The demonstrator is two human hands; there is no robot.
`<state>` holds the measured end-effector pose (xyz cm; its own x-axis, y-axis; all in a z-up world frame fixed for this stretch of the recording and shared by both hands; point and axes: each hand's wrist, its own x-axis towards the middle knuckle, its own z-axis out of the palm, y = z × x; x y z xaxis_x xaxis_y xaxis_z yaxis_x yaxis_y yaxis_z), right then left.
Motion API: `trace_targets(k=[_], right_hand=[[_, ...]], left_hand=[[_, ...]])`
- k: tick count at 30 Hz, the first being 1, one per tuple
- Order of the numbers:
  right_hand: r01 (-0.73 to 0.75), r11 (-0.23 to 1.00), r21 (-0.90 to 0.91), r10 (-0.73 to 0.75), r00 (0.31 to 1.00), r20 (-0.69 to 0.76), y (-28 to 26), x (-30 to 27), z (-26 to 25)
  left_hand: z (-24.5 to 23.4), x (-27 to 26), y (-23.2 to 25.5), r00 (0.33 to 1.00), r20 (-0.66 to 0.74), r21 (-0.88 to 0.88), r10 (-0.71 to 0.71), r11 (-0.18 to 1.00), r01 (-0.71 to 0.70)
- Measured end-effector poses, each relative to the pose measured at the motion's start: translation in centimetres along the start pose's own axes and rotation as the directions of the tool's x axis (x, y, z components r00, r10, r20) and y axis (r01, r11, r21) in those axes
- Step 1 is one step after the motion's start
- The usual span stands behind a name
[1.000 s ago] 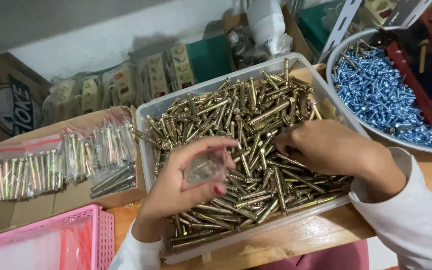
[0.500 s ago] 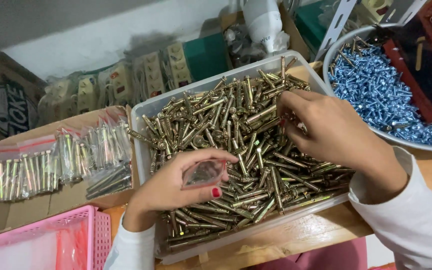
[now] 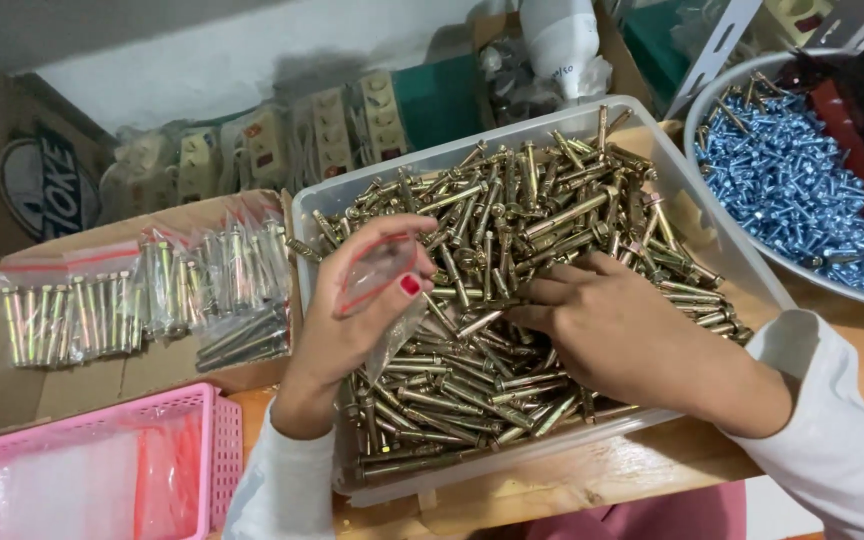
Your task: The person picks up several metal bolts from a plastic bin and places them into small red-sealed plastic bags.
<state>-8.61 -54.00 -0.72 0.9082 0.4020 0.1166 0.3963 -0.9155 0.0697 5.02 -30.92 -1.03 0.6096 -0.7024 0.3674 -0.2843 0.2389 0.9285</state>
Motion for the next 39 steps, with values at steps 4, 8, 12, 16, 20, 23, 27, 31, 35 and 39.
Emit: trace_targets(k=[4,8,12,16,20,23,27,31,35,39], right_hand=[[-0.154,0.980,-0.125,0.138,0.982,-0.132,0.3,0.1,-1.0],[-0.344,0.922,-0.180,0.278,0.908,-0.313,0.6,-0.2,-1.8],[-0.254,0.946,-0.199,0.198,0.944,-0.263,0.4,0.3,-1.2],[0.005,1.000,-0.009,-0.005,1.000,0.005,-0.5,0.2,-0.2],[0.022,1.000,-0.013,-0.021,0.999,0.028,-0.9,0.1,0.6],[0.007,1.000,-0.017,-0.007,1.000,0.026,-0.9,0.2,0.6],[-0.032,0.996,0.085,0.033,0.999,-0.013,-0.6,0.1,-0.1],[-0.087,0.992,0.088,0.100,0.982,-0.160,0.0,0.6,-1.9],[-0.109,0.804,0.584,0.362,0.870,-0.336,0.4,0.1,-3.5],[-0.020,0.350,0.937,0.532,0.827,-0.181,0.3,-1.1,-3.3]], left_hand=[[0.1,-0.3,0.8,1.000,-0.008,0.009,-0.008,1.000,0.008],[0.1,-0.3,0.7,1.000,0.021,0.008,0.023,1.000,-0.023],[0.1,-0.3,0.5,0.999,0.029,0.024,0.033,0.999,-0.034],[0.3,-0.5,0.9,0.999,0.035,-0.001,0.031,1.000,-0.031],[0.3,-0.5,1.2,0.999,0.046,0.027,-0.015,1.000,0.014],[0.3,-0.6,1.3,0.996,0.075,0.039,-0.040,0.999,0.037],[0.1,-0.5,1.0,0.986,0.168,0.040,0.011,0.999,-0.018],[0.0,-0.4,1.0,0.980,0.199,0.047,0.009,0.999,-0.018],[0.0,-0.6,0.3,0.960,0.270,0.015,-0.070,0.998,0.069],[0.3,-0.1,-0.3,0.921,0.381,0.110,-0.077,0.993,0.038]])
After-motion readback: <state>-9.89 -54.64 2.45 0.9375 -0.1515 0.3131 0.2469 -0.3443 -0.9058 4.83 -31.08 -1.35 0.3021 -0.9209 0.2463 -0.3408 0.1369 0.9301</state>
